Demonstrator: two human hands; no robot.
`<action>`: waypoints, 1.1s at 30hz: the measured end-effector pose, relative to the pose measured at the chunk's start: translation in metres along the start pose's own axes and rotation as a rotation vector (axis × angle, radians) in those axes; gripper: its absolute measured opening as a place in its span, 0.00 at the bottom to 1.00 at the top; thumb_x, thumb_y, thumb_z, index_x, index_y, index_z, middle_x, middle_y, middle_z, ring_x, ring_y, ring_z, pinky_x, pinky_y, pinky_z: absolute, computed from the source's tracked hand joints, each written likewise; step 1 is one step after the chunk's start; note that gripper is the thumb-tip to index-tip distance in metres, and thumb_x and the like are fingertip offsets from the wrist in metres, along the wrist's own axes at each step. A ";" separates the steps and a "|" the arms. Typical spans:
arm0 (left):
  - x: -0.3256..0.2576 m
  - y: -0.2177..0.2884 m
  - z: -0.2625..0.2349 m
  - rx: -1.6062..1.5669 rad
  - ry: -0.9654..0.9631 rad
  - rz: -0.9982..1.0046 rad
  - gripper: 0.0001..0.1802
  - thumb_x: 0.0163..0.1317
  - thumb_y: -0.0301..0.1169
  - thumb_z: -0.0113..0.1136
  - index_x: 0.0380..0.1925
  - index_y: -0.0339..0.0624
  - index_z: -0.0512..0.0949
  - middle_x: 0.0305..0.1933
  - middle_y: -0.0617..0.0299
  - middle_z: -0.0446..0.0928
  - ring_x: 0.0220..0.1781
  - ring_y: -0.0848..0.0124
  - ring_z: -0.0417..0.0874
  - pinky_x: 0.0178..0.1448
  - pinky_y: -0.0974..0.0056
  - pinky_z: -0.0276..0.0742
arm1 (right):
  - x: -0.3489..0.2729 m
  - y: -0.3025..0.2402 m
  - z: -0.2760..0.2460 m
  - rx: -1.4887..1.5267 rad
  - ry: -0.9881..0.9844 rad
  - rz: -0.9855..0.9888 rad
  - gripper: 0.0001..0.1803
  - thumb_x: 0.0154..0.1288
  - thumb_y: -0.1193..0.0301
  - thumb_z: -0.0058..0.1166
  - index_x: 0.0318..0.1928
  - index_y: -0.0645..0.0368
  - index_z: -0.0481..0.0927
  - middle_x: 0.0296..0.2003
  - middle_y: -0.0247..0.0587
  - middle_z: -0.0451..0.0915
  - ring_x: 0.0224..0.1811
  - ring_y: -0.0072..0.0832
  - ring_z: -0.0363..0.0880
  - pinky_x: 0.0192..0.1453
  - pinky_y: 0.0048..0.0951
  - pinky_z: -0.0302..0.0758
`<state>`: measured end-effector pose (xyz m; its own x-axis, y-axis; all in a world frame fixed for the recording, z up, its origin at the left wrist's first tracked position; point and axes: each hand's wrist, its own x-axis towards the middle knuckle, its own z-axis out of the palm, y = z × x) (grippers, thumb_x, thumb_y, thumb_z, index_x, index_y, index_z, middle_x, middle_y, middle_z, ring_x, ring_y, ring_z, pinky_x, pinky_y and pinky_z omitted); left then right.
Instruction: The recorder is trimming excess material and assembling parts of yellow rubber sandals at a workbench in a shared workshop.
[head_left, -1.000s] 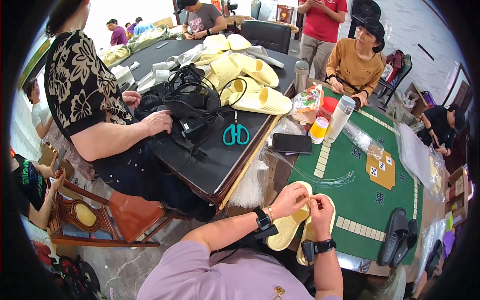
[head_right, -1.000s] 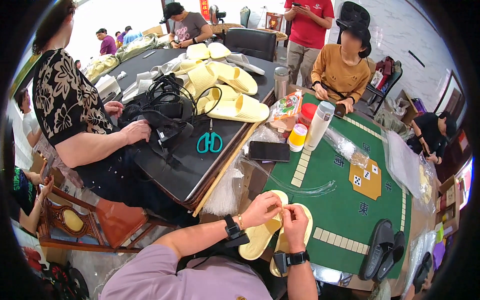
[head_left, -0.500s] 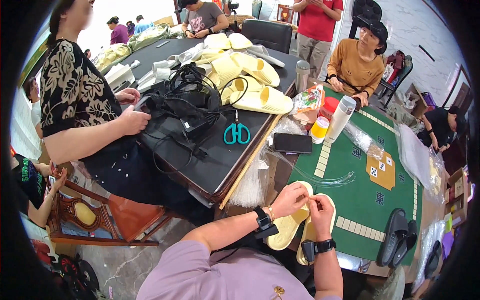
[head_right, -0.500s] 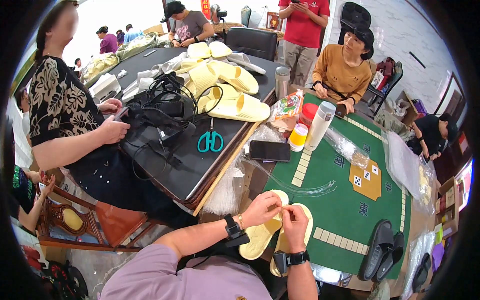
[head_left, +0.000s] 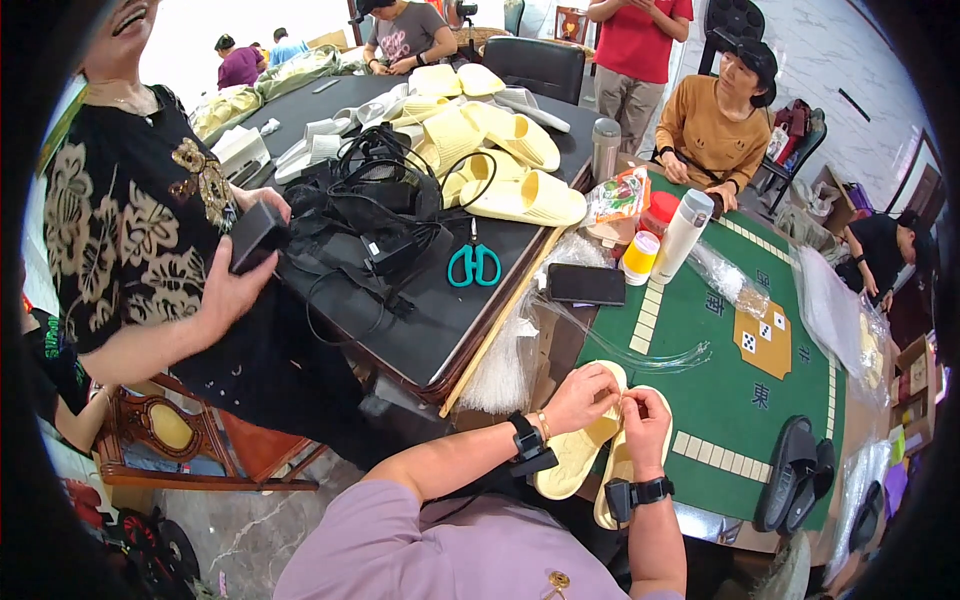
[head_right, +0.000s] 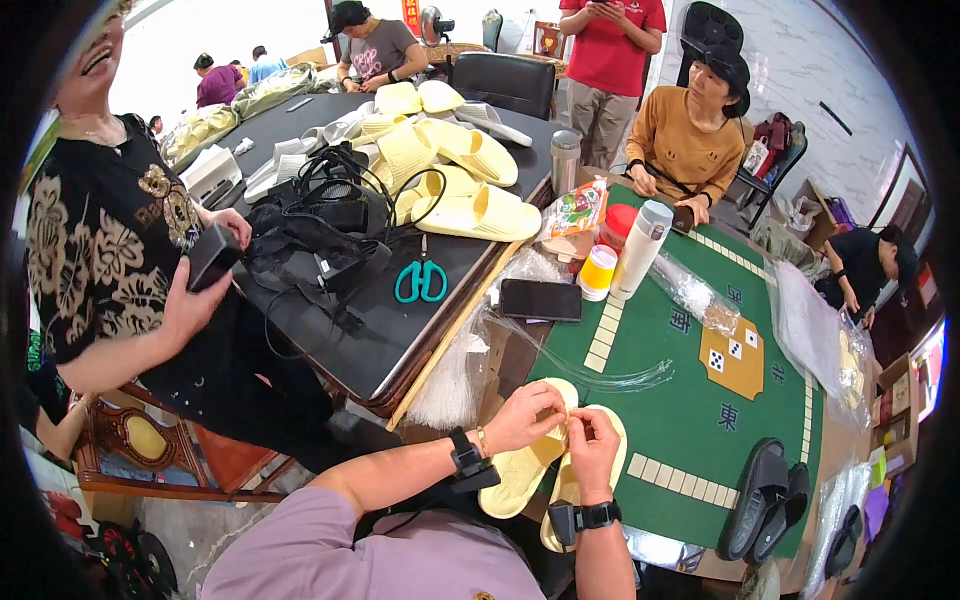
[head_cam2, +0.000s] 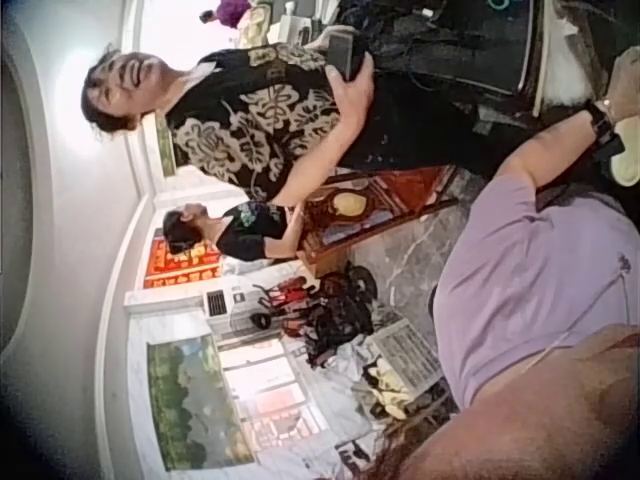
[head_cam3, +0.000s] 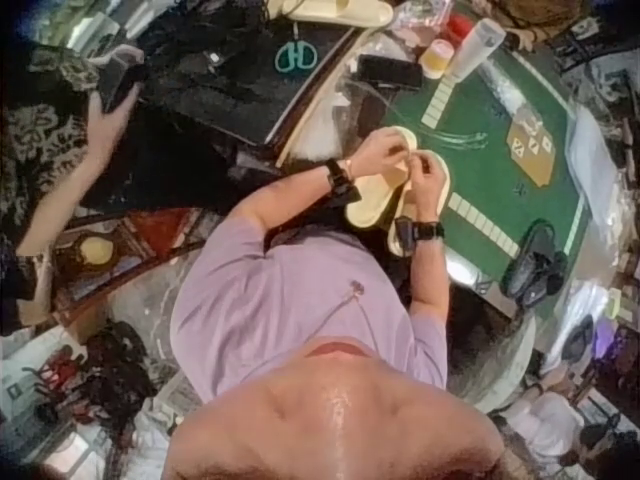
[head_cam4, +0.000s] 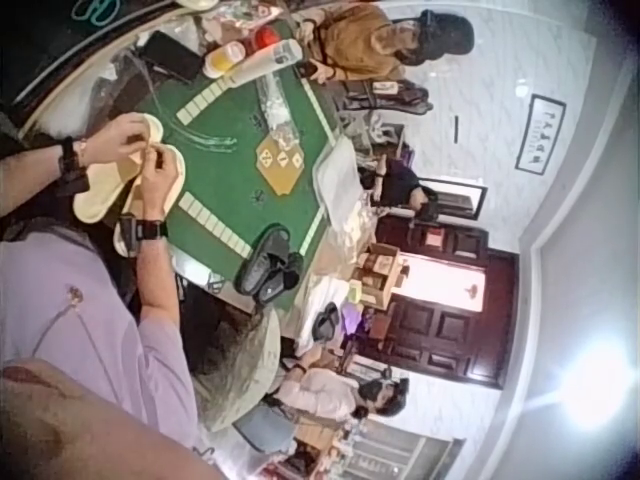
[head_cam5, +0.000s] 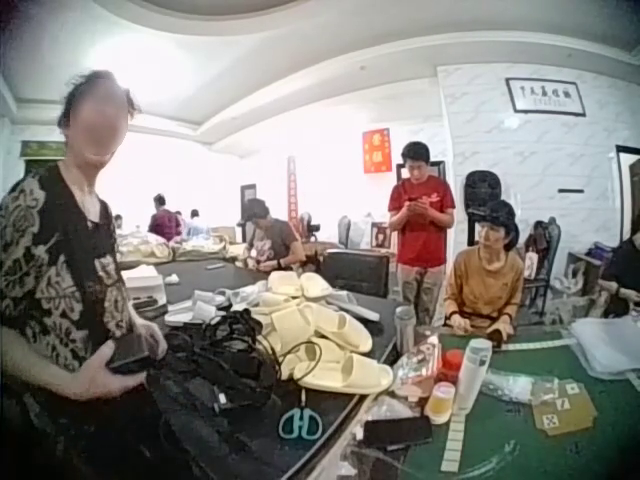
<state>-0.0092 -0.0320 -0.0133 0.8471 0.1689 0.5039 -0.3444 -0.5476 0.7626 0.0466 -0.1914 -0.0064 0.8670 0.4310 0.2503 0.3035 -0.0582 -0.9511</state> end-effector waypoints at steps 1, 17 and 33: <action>0.000 0.000 0.000 0.000 0.000 -0.001 0.04 0.55 0.25 0.63 0.28 0.38 0.77 0.36 0.57 0.77 0.42 0.57 0.78 0.47 0.57 0.75 | 0.000 0.000 0.000 0.037 0.024 0.032 0.02 0.63 0.79 0.56 0.36 0.64 0.80 0.31 0.30 0.79 0.30 0.15 0.74 0.34 0.18 0.72; -0.001 0.002 0.000 -0.096 0.013 -0.084 0.04 0.57 0.25 0.62 0.29 0.38 0.77 0.34 0.56 0.76 0.39 0.58 0.78 0.43 0.59 0.75 | -0.001 0.000 0.000 0.039 0.131 0.010 0.02 0.63 0.79 0.57 0.36 0.65 0.79 0.32 0.31 0.79 0.33 0.17 0.75 0.40 0.19 0.74; 0.000 0.004 0.001 -0.042 0.066 0.011 0.07 0.54 0.27 0.64 0.29 0.38 0.75 0.31 0.57 0.74 0.37 0.58 0.77 0.42 0.58 0.73 | 0.000 -0.002 0.001 0.009 0.067 -0.049 0.02 0.61 0.80 0.54 0.35 0.66 0.79 0.31 0.35 0.79 0.33 0.21 0.76 0.40 0.23 0.74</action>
<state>-0.0106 -0.0347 -0.0111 0.8152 0.2172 0.5369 -0.3713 -0.5155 0.7722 0.0458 -0.1906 -0.0050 0.8757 0.3723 0.3075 0.3426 -0.0305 -0.9390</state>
